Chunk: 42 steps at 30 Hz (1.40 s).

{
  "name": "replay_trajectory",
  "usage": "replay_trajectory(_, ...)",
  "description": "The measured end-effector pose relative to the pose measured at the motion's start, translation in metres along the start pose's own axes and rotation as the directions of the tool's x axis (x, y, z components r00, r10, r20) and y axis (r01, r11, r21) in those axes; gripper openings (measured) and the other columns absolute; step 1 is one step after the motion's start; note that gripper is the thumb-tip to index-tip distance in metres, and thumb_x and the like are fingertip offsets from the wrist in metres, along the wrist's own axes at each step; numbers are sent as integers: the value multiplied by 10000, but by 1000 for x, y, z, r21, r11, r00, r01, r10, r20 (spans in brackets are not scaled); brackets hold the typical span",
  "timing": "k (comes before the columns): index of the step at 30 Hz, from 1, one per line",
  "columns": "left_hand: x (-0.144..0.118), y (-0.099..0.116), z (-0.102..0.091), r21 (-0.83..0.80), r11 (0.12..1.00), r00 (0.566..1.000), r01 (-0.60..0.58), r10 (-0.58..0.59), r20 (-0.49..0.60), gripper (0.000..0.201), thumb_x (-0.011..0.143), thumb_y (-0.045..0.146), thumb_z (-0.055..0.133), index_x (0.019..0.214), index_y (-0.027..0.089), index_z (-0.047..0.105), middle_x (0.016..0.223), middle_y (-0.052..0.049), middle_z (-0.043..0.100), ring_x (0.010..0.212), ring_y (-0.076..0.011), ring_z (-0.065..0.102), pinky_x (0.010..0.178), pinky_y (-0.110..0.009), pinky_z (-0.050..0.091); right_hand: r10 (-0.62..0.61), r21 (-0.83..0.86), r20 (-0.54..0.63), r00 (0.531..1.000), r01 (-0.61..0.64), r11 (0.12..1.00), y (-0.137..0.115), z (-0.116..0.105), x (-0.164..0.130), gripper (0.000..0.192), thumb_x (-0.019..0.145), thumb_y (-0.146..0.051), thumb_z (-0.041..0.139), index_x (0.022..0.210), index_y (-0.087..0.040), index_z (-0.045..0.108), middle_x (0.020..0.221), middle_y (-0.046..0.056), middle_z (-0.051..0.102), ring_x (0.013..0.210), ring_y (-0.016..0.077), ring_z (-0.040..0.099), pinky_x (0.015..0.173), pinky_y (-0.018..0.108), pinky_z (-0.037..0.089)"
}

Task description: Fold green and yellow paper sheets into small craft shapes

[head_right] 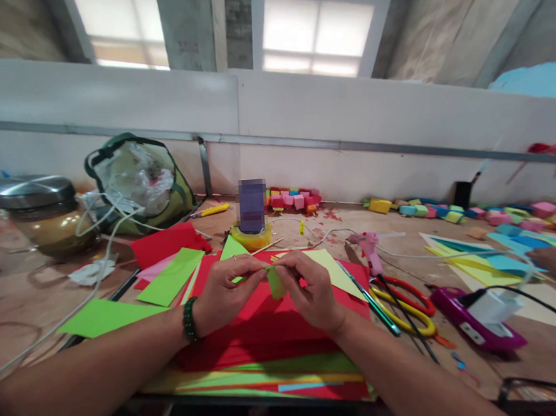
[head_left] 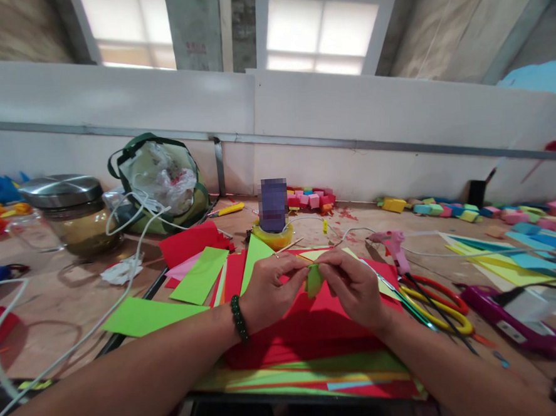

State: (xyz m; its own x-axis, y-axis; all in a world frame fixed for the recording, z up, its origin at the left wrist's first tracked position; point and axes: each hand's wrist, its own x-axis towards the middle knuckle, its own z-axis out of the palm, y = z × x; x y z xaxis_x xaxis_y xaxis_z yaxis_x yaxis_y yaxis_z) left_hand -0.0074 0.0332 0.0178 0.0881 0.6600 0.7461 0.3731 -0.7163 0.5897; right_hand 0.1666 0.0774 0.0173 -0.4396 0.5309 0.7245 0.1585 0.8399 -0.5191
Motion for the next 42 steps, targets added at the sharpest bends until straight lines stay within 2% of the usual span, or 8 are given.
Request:
replay_trajectory(6, -1, -1, 1, 2, 1000, 1000, 13, -13, 5, 118, 847, 136, 573, 798, 140, 680, 703, -31, 683, 649, -117, 598, 641, -220, 453, -6, -16, -51, 999, 5, 1000, 3, 4, 1, 54, 884, -161, 560, 863, -190, 600, 677, -24, 547, 481, 63, 465, 451, 207, 380)
replay_trajectory(13, 1, 0, 0, 5, 1000, 1000, 7, -7, 4, 125, 853, 132, 562, 815, 140, 681, 713, -38, 688, 662, -123, 614, 638, -221, 461, -26, -7, -42, 999, 26, 1000, 3, 3, 1, 50, 869, -150, 575, 872, -194, 600, 711, -2, 564, 579, 95, 499, 500, 220, 400)
replay_trajectory(21, 0, -2, 2, -24, 1000, 999, -5, 4, -49, 93, 795, 100, 631, 839, 149, 697, 752, -32, 710, 678, -117, 628, 646, -206, 483, -5, -3, -56, 998, 5, 1000, 5, 4, 0, 44, 872, -164, 573, 873, -200, 598, 699, -18, 545, 490, 68, 475, 453, 211, 389)
replay_trajectory(26, 1, -3, 1, -39, 999, 999, 8, -9, -32, 96, 832, 136, 611, 830, 166, 703, 740, -25, 710, 677, -119, 627, 662, -219, 485, 18, 12, -3, 1000, -18, 1000, 2, 0, -2, 84, 895, -198, 528, 948, -198, 593, 752, 5, 570, 485, 76, 507, 441, 219, 404)
replay_trajectory(30, 1, -3, 0, -27, 999, 999, 31, -32, -42, 100, 844, 155, 596, 834, 168, 695, 767, -35, 712, 711, -136, 636, 675, -235, 490, 94, 103, 39, 995, -97, 990, -3, 0, 1, 180, 897, -229, 535, 1074, -199, 552, 693, -12, 573, 473, 87, 510, 434, 218, 409)
replay_trajectory(34, 1, -3, 0, -18, 998, 997, 62, -63, -52, 94, 834, 153, 599, 799, 156, 686, 735, -35, 697, 685, -134, 622, 657, -234, 482, 95, 66, 70, 993, -99, 993, -3, 1, 3, 109, 895, -275, 541, 932, -190, 597, 685, -3, 556, 521, 98, 491, 474, 230, 411)
replay_trajectory(36, 2, -3, 0, -31, 997, 996, 74, -75, -45, 92, 827, 147, 604, 781, 149, 683, 720, -33, 691, 673, -128, 613, 649, -228, 476, 97, 69, 66, 993, -102, 992, -2, 1, 2, 139, 908, -294, 517, 874, -191, 603, 673, -7, 541, 518, 96, 476, 476, 231, 400)
replay_trajectory(42, 2, -2, 1, -63, 993, 995, 101, -103, -19, 103, 828, 147, 596, 772, 139, 682, 676, -24, 671, 626, -116, 585, 603, -213, 450, 126, 62, -16, 992, -125, 990, 1, 3, 1, 174, 907, -287, 538, 792, -183, 619, 607, -31, 514, 441, 72, 459, 419, 218, 362)
